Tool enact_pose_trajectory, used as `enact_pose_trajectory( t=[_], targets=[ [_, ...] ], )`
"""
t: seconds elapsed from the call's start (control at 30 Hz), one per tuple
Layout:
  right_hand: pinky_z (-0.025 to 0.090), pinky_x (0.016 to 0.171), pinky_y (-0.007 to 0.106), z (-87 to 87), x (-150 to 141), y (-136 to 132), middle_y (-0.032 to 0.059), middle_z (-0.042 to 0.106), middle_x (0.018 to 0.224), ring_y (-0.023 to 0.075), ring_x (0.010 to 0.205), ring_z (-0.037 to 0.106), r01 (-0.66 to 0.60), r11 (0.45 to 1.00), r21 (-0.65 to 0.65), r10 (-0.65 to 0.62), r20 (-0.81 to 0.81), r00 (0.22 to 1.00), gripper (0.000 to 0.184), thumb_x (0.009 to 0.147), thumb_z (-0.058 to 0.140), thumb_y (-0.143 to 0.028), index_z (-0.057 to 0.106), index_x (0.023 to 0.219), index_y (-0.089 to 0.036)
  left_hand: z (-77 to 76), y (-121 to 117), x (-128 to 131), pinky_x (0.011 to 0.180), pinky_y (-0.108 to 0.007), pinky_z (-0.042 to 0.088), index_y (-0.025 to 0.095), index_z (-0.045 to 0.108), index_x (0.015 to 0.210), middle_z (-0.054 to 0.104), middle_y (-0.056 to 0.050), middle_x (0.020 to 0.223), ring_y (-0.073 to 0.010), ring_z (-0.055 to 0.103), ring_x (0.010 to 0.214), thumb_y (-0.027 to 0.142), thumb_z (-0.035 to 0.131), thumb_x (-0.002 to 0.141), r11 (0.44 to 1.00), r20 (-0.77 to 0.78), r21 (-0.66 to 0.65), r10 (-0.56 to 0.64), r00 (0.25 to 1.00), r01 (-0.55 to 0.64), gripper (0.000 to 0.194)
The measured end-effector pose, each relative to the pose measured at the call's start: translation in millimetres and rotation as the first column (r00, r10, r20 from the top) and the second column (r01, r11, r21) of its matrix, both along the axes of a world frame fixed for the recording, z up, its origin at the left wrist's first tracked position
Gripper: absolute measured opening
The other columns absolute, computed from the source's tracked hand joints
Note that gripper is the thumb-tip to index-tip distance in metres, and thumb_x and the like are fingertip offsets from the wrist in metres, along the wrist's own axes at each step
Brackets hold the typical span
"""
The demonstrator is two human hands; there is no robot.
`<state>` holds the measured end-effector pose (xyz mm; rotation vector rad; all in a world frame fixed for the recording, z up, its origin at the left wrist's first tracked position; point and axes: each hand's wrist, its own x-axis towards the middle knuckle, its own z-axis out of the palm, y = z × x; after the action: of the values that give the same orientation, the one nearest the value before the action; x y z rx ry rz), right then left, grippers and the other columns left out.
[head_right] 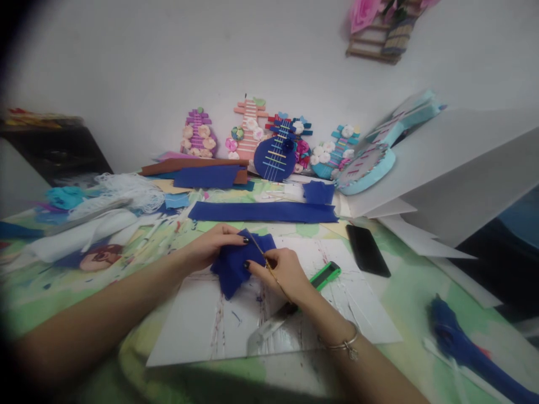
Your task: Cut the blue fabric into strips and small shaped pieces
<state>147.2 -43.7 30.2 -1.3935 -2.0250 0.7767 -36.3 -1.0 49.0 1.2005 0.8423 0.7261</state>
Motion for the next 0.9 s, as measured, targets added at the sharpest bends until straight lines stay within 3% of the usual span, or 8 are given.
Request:
enact_pose_trajectory(
  t=[0.3, 0.9],
  targets=[
    [0.019, 0.044, 0.022, 0.6, -1.4, 0.2, -0.0035, 0.026, 0.050, 0.0081, 0.050, 0.023, 0.017, 1.000, 0.000, -0.017, 0.017, 1.000, 0.044, 0.074, 0.051, -0.051, 0.046, 0.051, -0.014, 0.9, 0.5, 0.1, 0.046, -0.021, 0.037, 0.008, 0.068, 0.067, 0.064, -0.007, 0.058, -0.0113, 0.054, 0.046, 0.026, 0.067, 0.061, 1.000, -0.016, 0.001, 0.014, 1.000, -0.014, 0.020],
    [0.018, 0.042, 0.023, 2.3, -3.6, 0.4, -0.0030, 0.032, 0.042, 0.0077, 0.044, 0.027, 0.070, 0.998, 0.001, -0.070, 0.047, 0.996, 0.044, 0.074, 0.053, -0.050, 0.051, 0.048, -0.014, 1.1, -0.9, 0.5, 0.048, -0.023, 0.040, 0.008, 0.069, 0.069, 0.066, -0.009, 0.061, -0.0143, 0.058, 0.050, 0.026, 0.067, 0.062, 1.000, 0.007, -0.027, -0.008, 1.000, 0.008, 0.019]
  ],
)
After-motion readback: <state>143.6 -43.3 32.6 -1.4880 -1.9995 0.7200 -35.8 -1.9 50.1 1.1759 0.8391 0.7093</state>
